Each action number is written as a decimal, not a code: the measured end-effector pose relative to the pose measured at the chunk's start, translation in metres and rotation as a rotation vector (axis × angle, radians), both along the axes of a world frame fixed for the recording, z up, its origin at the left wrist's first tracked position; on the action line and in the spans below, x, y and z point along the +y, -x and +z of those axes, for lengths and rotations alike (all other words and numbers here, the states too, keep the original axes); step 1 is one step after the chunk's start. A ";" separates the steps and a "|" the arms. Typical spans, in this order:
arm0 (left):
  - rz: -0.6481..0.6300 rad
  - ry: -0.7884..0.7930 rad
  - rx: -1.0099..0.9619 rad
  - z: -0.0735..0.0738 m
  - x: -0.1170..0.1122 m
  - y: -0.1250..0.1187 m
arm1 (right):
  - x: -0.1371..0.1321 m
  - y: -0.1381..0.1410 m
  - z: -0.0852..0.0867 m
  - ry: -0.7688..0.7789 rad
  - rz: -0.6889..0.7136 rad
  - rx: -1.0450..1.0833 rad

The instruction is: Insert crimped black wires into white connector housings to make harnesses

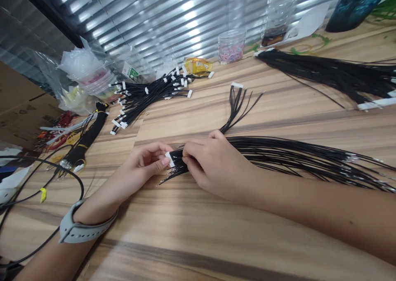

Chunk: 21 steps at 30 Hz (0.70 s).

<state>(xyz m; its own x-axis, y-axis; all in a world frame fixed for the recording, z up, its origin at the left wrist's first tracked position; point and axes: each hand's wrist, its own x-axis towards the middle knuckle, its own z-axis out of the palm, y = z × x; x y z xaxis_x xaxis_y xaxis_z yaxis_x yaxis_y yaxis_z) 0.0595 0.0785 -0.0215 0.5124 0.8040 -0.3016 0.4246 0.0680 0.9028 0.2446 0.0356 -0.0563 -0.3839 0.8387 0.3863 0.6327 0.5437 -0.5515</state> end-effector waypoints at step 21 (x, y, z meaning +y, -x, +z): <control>0.094 0.184 -0.155 -0.004 -0.005 -0.002 | -0.002 0.002 -0.002 -0.083 0.030 -0.017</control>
